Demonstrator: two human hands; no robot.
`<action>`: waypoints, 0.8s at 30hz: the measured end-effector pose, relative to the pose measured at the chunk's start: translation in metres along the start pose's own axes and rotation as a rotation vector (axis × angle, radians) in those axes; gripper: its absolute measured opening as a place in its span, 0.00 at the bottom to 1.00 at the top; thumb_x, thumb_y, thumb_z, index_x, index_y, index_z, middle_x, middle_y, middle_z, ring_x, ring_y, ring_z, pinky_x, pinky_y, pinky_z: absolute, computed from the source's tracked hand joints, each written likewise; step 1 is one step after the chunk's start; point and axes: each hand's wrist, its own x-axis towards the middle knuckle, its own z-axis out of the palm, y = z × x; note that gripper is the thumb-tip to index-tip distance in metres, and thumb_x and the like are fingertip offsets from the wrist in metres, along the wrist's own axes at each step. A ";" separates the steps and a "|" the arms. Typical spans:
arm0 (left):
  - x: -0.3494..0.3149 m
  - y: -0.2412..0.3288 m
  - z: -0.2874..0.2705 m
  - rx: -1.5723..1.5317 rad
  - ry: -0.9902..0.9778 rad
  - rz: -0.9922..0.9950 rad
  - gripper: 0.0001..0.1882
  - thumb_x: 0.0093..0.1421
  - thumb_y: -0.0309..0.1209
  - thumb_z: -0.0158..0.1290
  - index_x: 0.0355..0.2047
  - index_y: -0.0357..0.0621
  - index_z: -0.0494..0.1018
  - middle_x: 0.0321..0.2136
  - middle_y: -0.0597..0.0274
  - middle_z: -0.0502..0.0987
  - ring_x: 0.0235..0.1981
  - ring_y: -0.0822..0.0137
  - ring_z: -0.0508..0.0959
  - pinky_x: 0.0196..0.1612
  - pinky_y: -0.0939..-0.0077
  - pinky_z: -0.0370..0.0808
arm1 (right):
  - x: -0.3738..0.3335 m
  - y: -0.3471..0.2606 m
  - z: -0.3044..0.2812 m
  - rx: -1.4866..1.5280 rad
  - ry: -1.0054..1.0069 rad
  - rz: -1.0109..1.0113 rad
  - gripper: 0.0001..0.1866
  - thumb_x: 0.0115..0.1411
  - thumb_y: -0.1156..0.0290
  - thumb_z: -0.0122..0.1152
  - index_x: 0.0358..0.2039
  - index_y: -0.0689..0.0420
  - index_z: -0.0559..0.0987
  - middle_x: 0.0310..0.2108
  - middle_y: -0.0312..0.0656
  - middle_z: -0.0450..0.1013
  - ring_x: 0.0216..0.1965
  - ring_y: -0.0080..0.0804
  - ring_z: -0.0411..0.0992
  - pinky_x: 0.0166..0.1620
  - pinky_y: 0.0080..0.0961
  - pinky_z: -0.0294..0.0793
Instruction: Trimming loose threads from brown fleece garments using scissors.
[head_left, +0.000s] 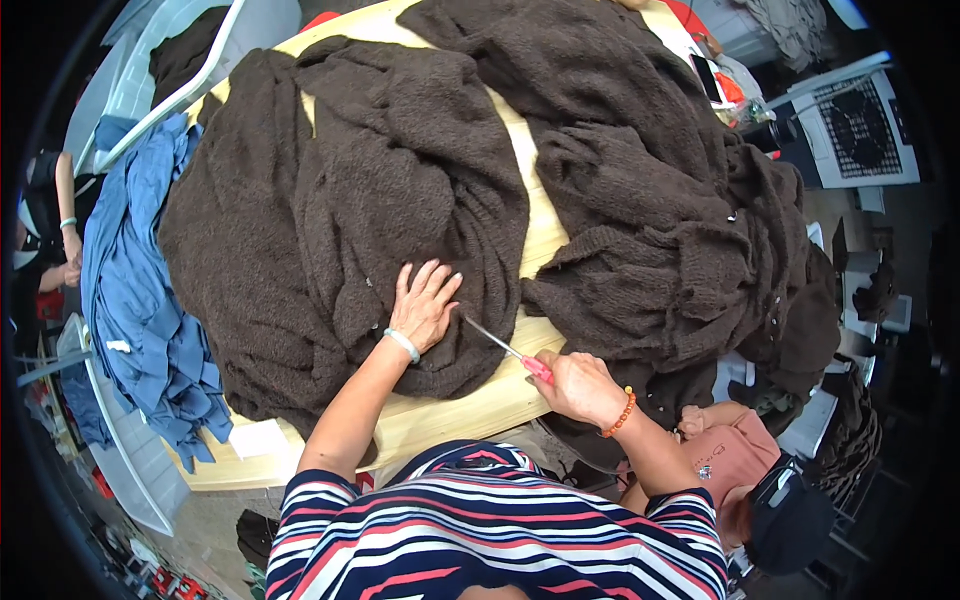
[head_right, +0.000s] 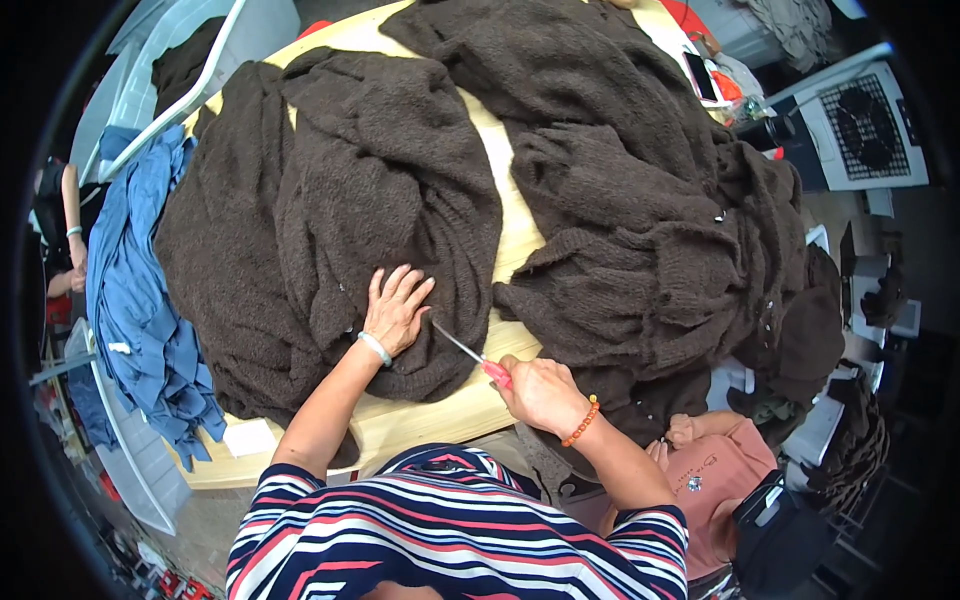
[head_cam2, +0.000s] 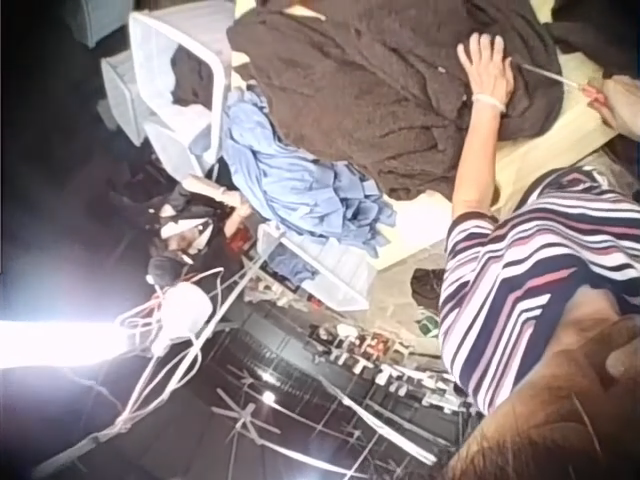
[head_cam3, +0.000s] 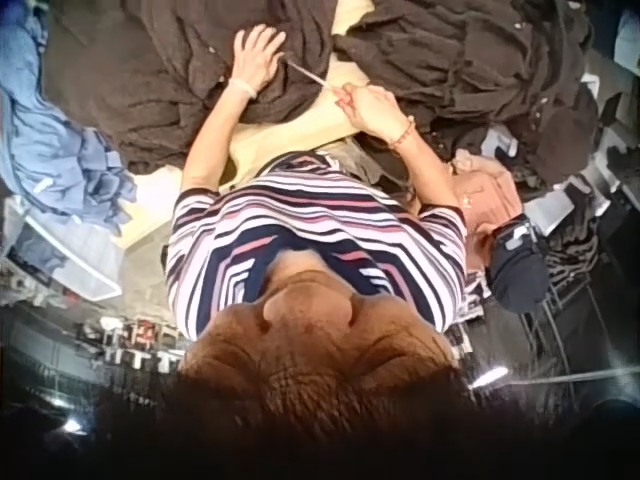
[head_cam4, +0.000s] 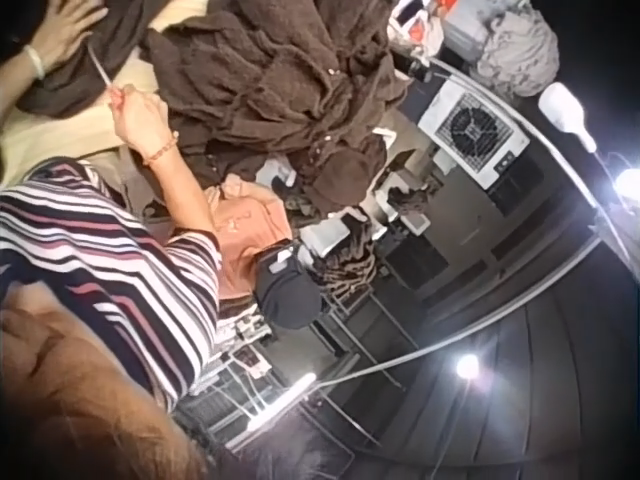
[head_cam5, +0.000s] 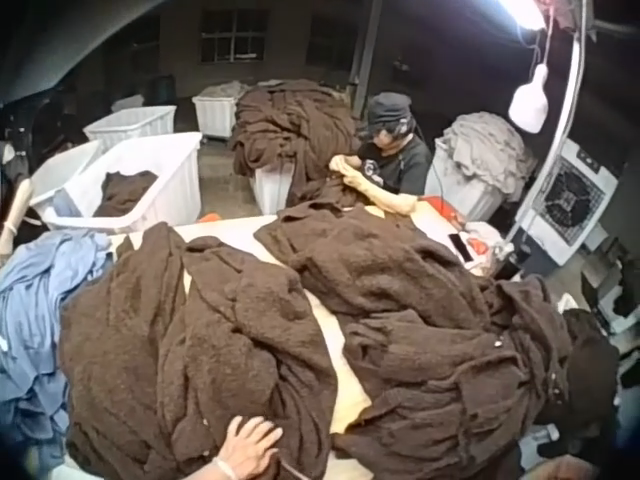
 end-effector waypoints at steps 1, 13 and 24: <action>0.001 0.002 -0.004 -0.037 0.044 -0.017 0.21 0.57 0.36 0.57 0.51 0.47 0.73 0.48 0.60 0.72 0.58 0.57 0.65 0.63 0.49 0.52 | 0.004 0.000 -0.001 0.007 0.009 0.004 0.12 0.62 0.62 0.55 0.39 0.57 0.75 0.24 0.56 0.76 0.30 0.54 0.77 0.36 0.47 0.76; -0.038 -0.004 -0.100 0.278 -0.090 -0.267 0.12 0.53 0.38 0.61 0.20 0.47 0.75 0.15 0.56 0.73 0.23 0.57 0.74 0.37 0.64 0.64 | 0.171 -0.017 -0.056 0.274 0.389 -0.235 0.12 0.60 0.65 0.56 0.41 0.58 0.75 0.35 0.56 0.76 0.40 0.57 0.75 0.44 0.45 0.74; 0.023 0.012 -0.084 0.168 -0.322 -0.414 0.13 0.51 0.38 0.63 0.27 0.41 0.76 0.21 0.56 0.79 0.30 0.54 0.80 0.37 0.61 0.70 | 0.200 0.129 -0.081 0.690 0.554 0.221 0.14 0.63 0.64 0.58 0.47 0.56 0.74 0.19 0.34 0.73 0.16 0.20 0.70 0.18 0.21 0.68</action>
